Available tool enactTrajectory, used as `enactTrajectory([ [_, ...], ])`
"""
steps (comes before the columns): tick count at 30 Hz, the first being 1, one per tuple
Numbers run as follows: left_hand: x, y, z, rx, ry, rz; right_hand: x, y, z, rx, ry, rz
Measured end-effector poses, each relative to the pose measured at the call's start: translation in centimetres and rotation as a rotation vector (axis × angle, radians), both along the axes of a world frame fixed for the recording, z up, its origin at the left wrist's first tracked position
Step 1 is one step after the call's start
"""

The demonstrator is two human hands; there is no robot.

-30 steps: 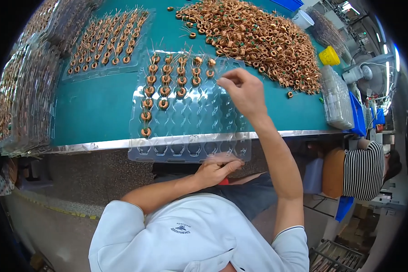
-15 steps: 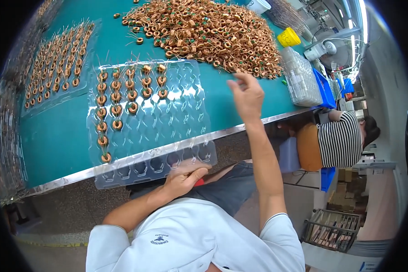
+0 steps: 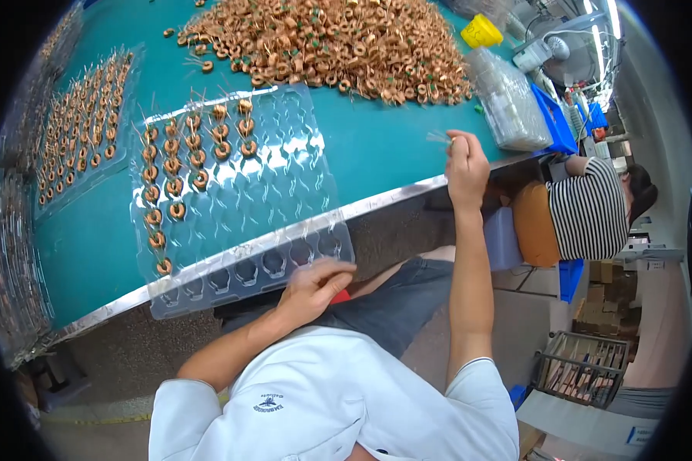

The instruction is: Manually assembling small electronic parts and placing them into a plastic molded tray.

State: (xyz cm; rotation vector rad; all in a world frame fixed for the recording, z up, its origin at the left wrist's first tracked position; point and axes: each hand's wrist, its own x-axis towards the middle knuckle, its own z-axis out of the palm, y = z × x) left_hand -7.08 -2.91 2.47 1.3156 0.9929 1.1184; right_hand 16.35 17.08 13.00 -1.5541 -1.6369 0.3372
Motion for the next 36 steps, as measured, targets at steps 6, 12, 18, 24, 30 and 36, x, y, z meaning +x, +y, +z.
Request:
enactTrajectory([
  [6, 2.3, 1.5, 0.3, -0.039, -0.060, 0.071, -0.6, -14.4, -2.4, -0.405, 0.251, 0.351],
  [12, 3.3, 2.1, 0.5, 0.068, 0.132, -0.096, -0.3, -18.6, -6.7, -0.541, 0.348, 0.420],
  [18, 4.1, 1.9, 0.4, 0.191, 0.257, -0.176, 1.2, -20.0, -8.5, -0.514, 0.369, 0.437],
  [24, 4.1, 2.1, 0.5, 0.049, 0.334, -0.333, 1.3, -20.5, -8.6, -0.531, 0.383, 0.424],
  [30, 3.9, 3.4, 0.7, -0.024, 0.352, -0.515, 1.8, -21.1, -9.8, -0.529, 0.409, 0.432],
  [36, 4.4, 4.2, 0.7, 0.233, 0.390, -0.491, 1.5, -21.5, -12.0, -0.495, 0.696, 0.286],
])
